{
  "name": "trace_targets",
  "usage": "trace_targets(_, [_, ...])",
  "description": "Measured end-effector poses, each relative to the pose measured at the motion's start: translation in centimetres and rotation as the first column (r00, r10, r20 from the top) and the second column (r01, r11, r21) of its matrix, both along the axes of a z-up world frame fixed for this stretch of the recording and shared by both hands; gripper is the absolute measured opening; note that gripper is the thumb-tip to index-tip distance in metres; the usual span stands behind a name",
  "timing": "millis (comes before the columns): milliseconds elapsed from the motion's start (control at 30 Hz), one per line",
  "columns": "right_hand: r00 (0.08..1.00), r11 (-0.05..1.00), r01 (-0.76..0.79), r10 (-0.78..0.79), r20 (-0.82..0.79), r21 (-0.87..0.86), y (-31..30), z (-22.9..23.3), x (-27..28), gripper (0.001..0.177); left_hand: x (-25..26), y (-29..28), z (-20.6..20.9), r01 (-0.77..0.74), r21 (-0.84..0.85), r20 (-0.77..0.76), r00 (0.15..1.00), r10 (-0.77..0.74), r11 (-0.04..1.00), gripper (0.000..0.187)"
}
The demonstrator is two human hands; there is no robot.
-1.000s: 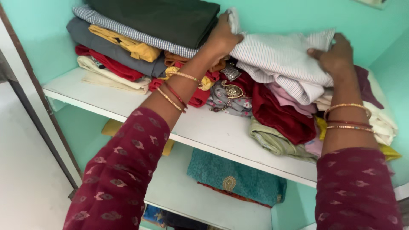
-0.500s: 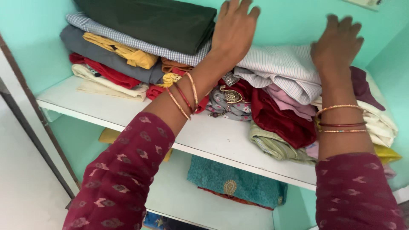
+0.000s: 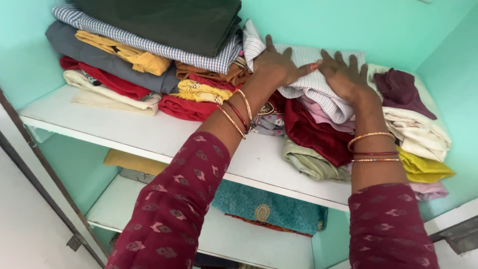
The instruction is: The person folds a white striped shirt on a bed, smoothing and aligning the fabric before folding it into a compact rectangle. The folded shirt is then carried to a wardrobe and placed on a shelf among other folded clothes.
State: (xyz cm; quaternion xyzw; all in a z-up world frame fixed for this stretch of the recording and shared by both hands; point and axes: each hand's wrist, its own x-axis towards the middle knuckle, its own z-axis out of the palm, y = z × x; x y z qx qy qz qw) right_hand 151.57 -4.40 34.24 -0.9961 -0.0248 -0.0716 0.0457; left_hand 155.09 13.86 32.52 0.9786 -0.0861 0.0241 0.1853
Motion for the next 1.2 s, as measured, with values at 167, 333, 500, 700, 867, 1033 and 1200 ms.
trace_targets(167, [0.996, 1.000, 0.019, -0.020, -0.092, -0.009, -0.2, -1.1, 0.8, 0.071, 0.3, -0.3, -1.5, -0.014, 0.167, 0.068, 0.998, 0.003, 0.986, 0.121])
trace_targets(333, [0.990, 1.000, 0.027, -0.029, -0.137, -0.010, -0.4, -1.7, 1.5, 0.072, 0.9, -0.3, -2.3, 0.032, 0.182, 0.002, 0.999, -0.032, 0.983, 0.122])
trace_targets(500, [0.991, 1.000, 0.018, -0.020, -0.135, -0.016, -0.5, -2.0, 1.8, 0.072, 0.8, -0.4, -2.7, 0.010, 0.163, 0.009, 1.000, -0.011, 0.987, 0.118])
trace_targets(700, [0.996, 1.000, -0.006, 0.003, -0.093, -0.023, -0.6, -2.7, 1.8, 0.070, 0.9, -0.5, -3.5, 0.020, 0.176, 0.048, 0.998, -0.029, 0.984, 0.117])
trace_targets(867, [1.000, 0.999, 0.010, -0.010, 0.006, -0.050, -0.3, -3.1, 1.8, 0.067, 0.5, -0.4, -3.7, -0.009, 0.179, 0.030, 1.000, 0.004, 0.984, 0.115])
trace_targets(1033, [0.975, 0.994, -0.019, 0.043, 0.218, -0.111, -0.4, -4.0, 0.7, 0.059, -0.4, -0.5, -3.8, -0.015, 0.139, 0.035, 0.999, 0.011, 0.990, 0.116])
trace_targets(1200, [0.924, 0.996, -0.058, 0.082, 0.374, -0.074, -0.9, -5.1, -1.0, 0.053, -0.5, -0.4, -3.8, -0.028, 0.244, 0.130, 0.991, -0.004, 0.969, 0.110])
